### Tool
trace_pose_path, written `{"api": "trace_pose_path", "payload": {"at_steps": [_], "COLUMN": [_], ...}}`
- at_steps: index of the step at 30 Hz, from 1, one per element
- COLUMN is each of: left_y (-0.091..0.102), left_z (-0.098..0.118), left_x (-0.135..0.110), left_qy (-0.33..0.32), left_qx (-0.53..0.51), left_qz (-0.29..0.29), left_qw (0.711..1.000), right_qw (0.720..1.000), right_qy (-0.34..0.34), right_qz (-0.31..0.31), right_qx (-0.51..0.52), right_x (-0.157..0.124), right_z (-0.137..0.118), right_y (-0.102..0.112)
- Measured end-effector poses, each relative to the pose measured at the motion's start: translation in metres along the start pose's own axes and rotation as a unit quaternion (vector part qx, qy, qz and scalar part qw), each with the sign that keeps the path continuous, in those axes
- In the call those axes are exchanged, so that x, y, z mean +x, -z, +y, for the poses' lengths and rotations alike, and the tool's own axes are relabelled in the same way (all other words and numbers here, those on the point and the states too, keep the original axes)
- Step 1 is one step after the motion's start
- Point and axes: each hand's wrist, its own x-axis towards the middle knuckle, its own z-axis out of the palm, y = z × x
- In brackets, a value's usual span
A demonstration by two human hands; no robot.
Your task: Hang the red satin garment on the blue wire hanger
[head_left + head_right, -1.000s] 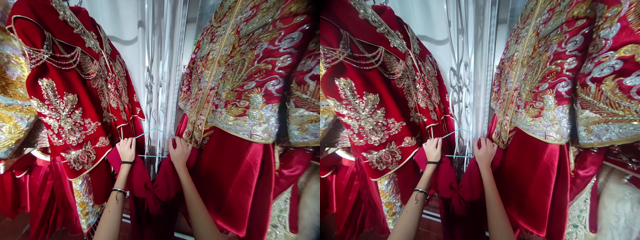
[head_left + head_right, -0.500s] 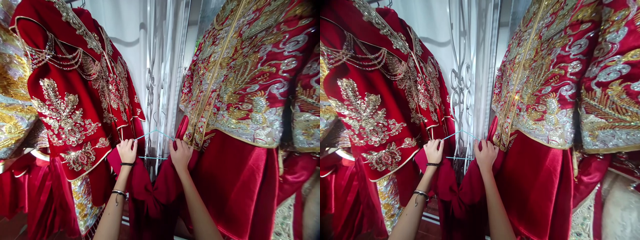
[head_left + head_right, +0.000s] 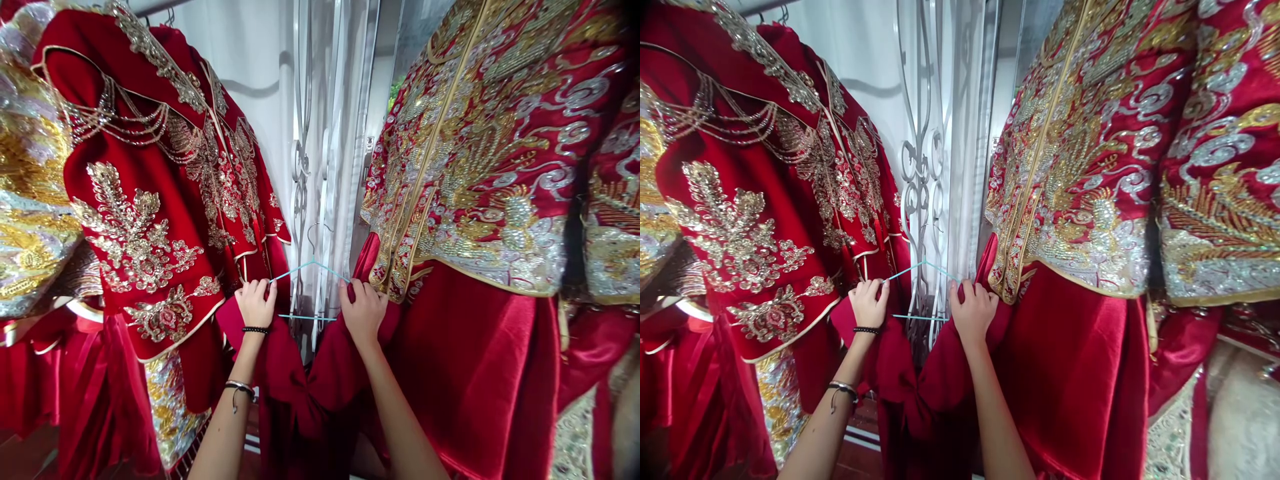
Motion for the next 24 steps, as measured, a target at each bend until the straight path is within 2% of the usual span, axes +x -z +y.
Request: {"api": "trace_pose_path", "payload": {"at_steps": [12, 20, 24], "left_y": [0.009, 0.019, 0.025], "left_z": [0.001, -0.009, -0.020], "left_x": [-0.001, -0.001, 0.003], "left_qy": [0.013, -0.020, -0.048], "left_qx": [0.008, -0.034, -0.047], "left_qz": [-0.038, -0.121, -0.191], "left_qw": [0.999, 0.992, 0.979], "right_qw": [0.997, 0.990, 0.970], "right_qy": [-0.017, 0.029, 0.070], "right_qz": [-0.065, -0.117, -0.193], "right_qx": [0.028, 0.077, 0.133], "right_x": [0.000, 0.001, 0.006], "right_z": [-0.002, 0.009, 0.023], "right_y": [0.008, 0.014, 0.022]}}
